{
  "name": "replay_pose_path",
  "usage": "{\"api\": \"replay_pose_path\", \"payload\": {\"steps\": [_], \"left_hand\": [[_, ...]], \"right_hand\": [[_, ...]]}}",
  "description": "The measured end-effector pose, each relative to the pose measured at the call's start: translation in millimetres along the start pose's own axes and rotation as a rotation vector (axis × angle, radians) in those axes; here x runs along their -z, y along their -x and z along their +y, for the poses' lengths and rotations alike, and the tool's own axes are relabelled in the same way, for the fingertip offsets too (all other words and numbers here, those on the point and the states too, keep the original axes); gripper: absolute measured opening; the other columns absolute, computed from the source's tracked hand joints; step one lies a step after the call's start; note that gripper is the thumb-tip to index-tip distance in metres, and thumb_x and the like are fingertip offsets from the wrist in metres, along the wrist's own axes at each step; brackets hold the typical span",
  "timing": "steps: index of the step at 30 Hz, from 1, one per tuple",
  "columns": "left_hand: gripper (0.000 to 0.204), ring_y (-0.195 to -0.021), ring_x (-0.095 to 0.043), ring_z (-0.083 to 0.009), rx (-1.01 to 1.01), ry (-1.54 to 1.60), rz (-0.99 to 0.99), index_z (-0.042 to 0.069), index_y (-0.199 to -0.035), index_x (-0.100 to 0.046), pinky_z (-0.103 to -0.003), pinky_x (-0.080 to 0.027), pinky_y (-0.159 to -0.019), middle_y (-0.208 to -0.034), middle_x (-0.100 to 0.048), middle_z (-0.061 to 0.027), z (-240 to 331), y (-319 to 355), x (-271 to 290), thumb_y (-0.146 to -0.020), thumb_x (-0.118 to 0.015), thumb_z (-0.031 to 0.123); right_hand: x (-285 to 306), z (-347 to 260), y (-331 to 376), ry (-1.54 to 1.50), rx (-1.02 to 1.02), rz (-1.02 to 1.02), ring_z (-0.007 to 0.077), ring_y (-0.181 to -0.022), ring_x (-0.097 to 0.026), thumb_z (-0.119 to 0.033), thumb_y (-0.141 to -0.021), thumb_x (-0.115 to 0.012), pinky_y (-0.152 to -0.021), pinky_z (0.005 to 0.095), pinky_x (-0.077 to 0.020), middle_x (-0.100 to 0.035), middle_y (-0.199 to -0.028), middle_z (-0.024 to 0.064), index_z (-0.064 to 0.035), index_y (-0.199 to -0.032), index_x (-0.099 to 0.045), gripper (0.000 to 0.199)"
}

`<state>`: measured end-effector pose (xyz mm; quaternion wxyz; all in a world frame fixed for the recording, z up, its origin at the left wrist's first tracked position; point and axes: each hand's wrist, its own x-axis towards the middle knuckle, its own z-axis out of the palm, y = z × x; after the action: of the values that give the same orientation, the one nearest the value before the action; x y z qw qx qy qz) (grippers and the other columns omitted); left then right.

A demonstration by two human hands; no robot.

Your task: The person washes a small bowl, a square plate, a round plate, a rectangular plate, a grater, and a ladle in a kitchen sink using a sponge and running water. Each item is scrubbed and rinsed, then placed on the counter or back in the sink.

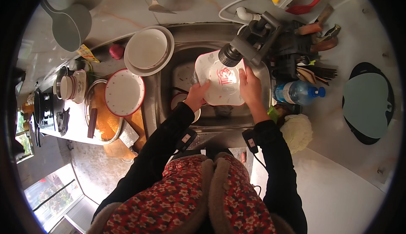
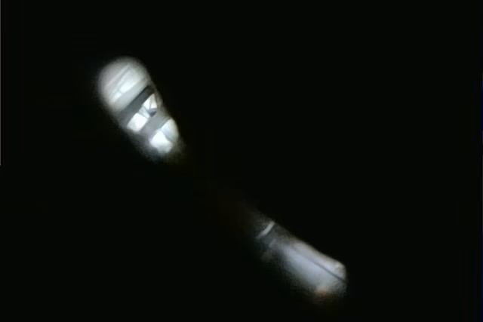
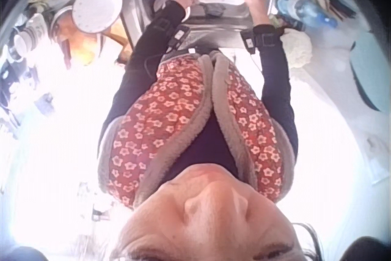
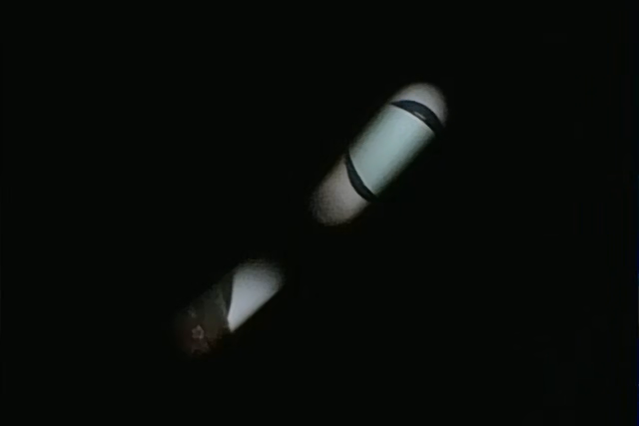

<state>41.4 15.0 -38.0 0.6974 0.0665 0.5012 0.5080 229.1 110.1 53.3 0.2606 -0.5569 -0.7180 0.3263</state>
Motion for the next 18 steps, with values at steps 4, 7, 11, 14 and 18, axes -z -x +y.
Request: {"api": "replay_pose_path", "payload": {"steps": [4, 7, 11, 14, 18], "left_hand": [[0.039, -0.099, -0.066, -0.0214, -0.174, 0.152, -0.125, 0.002, -0.126, -0.054, -0.039, -0.059, -0.078, -0.113, -0.064, -0.0103, 19.0, 12.2, -13.2, -0.097, -0.057, 0.027], [0.043, -0.099, -0.066, -0.0216, -0.086, 0.08, -0.165, -0.001, -0.13, -0.051, -0.04, -0.06, -0.079, -0.115, -0.064, -0.0098, 38.9, 41.2, -15.5, -0.098, -0.057, 0.027], [0.043, -0.098, -0.066, -0.0316, -0.342, -0.46, -0.074, 0.001, -0.133, -0.048, -0.043, -0.056, -0.082, -0.119, -0.062, -0.0174, 58.1, 65.8, -18.6, -0.096, -0.055, 0.022], [0.038, -0.099, -0.063, -0.0395, -0.641, -0.989, 0.143, 0.004, -0.131, -0.051, -0.045, -0.052, -0.083, -0.117, -0.061, -0.0228, 58.8, 74.2, -18.4, -0.094, -0.052, 0.014], [0.033, -0.098, -0.062, -0.0396, -0.833, -1.123, 0.358, 0.005, -0.127, -0.054, -0.043, -0.051, -0.082, -0.11, -0.062, -0.0218, 56.4, 92.7, 3.3, -0.095, -0.047, 0.01]], "right_hand": [[-9.9, 15.3, 2.7, -0.162, -0.083, 0.156, 0.0201, -0.081, -0.063, -0.03, -0.1, -0.053, -0.071, 0.034, -0.0463, -0.067, -0.086, 0.0101, -0.0007, -0.112, -0.059, 0.032], [-25.4, 37.1, 2.8, -0.596, -0.248, 0.16, 0.0075, -0.085, -0.057, -0.033, -0.101, -0.054, -0.075, 0.027, -0.046, -0.066, -0.093, 0.0006, -0.002, -0.114, -0.061, 0.035], [-66.4, 51.9, 16.9, -0.913, -0.567, 0.031, 0.0145, -0.1, -0.059, -0.036, -0.101, -0.053, -0.083, 0.0292, -0.0494, -0.062, -0.117, 0.0054, -0.0036, -0.128, -0.053, 0.042], [-98.5, 49.0, 28.1, -0.961, -0.665, -0.21, 0.0207, -0.109, -0.059, -0.043, -0.098, -0.055, -0.08, 0.0341, -0.0525, -0.058, -0.123, 0.0071, -0.0065, -0.129, -0.049, 0.048], [-120.6, 37.1, 31.4, -0.722, -0.674, -0.418, 0.0226, -0.11, -0.061, -0.047, -0.095, -0.056, -0.076, 0.0352, -0.053, -0.058, -0.122, 0.0059, -0.0098, -0.124, -0.05, 0.047]]}}
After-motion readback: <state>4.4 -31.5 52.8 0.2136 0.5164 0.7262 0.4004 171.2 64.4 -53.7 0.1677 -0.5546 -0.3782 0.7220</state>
